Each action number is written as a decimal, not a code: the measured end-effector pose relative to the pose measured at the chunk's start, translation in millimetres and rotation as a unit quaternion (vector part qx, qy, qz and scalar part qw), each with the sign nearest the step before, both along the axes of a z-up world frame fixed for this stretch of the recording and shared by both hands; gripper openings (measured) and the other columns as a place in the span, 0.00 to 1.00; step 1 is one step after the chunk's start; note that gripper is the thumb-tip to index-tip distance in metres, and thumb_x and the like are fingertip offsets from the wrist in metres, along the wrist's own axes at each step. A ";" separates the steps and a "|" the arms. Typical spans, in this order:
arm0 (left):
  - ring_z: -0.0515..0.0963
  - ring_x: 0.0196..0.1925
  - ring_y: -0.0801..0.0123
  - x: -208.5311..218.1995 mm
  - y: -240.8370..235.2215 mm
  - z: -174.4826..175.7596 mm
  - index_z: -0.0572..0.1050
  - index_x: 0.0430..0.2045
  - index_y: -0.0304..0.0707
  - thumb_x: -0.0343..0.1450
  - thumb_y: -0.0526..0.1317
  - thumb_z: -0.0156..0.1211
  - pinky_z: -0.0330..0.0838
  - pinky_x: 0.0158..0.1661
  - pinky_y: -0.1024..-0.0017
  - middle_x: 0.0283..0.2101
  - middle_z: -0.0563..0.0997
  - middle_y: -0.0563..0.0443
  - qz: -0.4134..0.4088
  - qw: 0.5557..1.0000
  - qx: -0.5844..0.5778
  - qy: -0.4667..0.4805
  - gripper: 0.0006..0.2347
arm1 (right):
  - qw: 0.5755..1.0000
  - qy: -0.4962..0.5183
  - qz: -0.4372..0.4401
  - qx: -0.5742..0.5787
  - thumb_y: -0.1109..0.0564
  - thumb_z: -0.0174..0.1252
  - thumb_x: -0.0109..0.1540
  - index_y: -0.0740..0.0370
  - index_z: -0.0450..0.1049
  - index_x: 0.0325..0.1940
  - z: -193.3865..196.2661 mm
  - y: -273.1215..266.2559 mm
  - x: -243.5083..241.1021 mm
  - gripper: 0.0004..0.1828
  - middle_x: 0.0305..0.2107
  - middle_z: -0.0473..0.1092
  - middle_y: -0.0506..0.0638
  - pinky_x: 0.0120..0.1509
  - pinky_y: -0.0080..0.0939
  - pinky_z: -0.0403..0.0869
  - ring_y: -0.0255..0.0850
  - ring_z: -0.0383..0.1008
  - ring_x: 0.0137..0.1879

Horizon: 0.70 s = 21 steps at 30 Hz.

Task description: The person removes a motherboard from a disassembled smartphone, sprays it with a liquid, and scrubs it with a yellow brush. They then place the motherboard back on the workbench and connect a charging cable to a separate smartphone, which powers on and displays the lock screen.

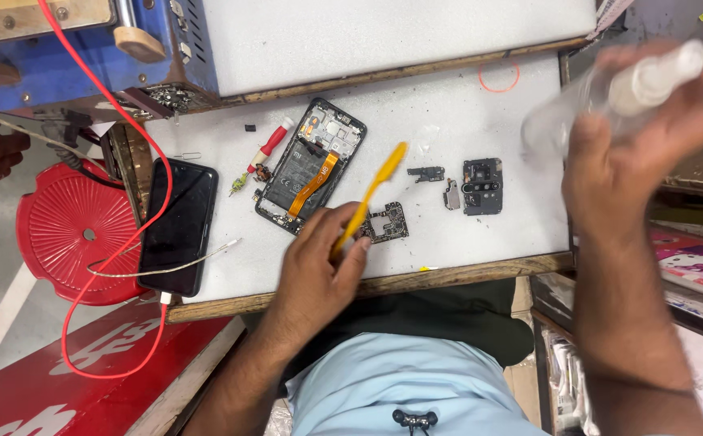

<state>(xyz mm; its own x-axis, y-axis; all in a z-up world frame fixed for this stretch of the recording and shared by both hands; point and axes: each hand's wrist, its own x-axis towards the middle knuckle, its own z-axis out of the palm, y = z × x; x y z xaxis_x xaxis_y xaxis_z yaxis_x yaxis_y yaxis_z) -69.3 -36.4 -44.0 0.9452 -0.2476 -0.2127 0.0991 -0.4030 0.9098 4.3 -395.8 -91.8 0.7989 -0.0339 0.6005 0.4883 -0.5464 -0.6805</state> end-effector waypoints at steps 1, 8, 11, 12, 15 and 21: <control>0.80 0.28 0.68 1.6 4.9 -3.8 0.69 0.60 0.34 0.71 0.36 0.64 0.77 0.28 0.71 0.49 0.78 0.41 -0.010 0.997 0.048 -0.060 0.21 | 1.000 0.005 -0.003 -0.017 0.43 0.61 0.78 0.46 0.34 0.81 -5.2 -8.1 14.6 0.44 0.65 0.58 0.54 0.75 0.43 0.65 0.39 0.63 0.70; 0.86 0.43 0.55 -2.9 1.1 -23.7 0.66 0.60 0.33 0.69 0.38 0.67 0.83 0.37 0.68 0.62 0.73 0.35 -0.106 0.970 0.166 -0.141 0.25 | 0.992 0.009 0.002 -0.128 0.46 0.59 0.76 0.47 0.26 0.80 -52.4 -42.8 96.4 0.48 0.77 0.39 0.53 0.90 0.49 0.47 0.40 0.39 0.84; 0.85 0.48 0.55 -6.6 1.4 -27.4 0.67 0.60 0.34 0.71 0.37 0.66 0.83 0.40 0.68 0.60 0.77 0.39 -0.087 0.965 0.170 -0.177 0.22 | 0.992 -0.014 -0.007 -0.128 0.47 0.62 0.76 0.48 0.25 0.79 -61.8 -46.6 104.2 0.50 0.76 0.35 0.53 0.90 0.52 0.44 0.41 0.34 0.85; 0.85 0.49 0.55 -5.5 1.6 -28.7 0.67 0.59 0.35 0.71 0.37 0.67 0.83 0.41 0.68 0.59 0.77 0.39 -0.081 0.965 0.163 -0.187 0.22 | 0.991 -0.020 -0.014 -0.132 0.48 0.62 0.76 0.48 0.26 0.79 -61.6 -46.7 106.9 0.50 0.76 0.36 0.53 0.89 0.52 0.45 0.41 0.35 0.85; 0.84 0.52 0.53 -5.5 1.7 -32.4 0.68 0.58 0.34 0.70 0.36 0.68 0.83 0.45 0.66 0.59 0.78 0.38 -0.062 0.967 0.137 -0.207 0.22 | 0.986 -0.018 -0.046 -0.162 0.50 0.61 0.76 0.52 0.31 0.80 -55.4 -41.8 108.0 0.45 0.74 0.41 0.55 0.88 0.51 0.50 0.42 0.41 0.85; 0.83 0.56 0.47 -12.1 0.8 -32.4 0.67 0.58 0.31 0.69 0.36 0.71 0.81 0.50 0.64 0.57 0.78 0.34 0.009 0.982 0.060 -0.176 0.25 | 0.974 -0.007 -0.109 -0.197 0.51 0.60 0.74 0.58 0.41 0.79 1.4 3.7 80.8 0.40 0.70 0.52 0.61 0.83 0.53 0.56 0.51 0.54 0.78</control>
<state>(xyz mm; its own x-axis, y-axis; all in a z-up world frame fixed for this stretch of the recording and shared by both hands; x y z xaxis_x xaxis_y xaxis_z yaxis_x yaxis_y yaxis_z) -81.4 -35.6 -76.4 0.9694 -0.2234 0.1022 -0.2057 -0.5109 0.8347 85.0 -392.1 -90.3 0.7907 0.0336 0.6113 0.3385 -0.8559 -0.3909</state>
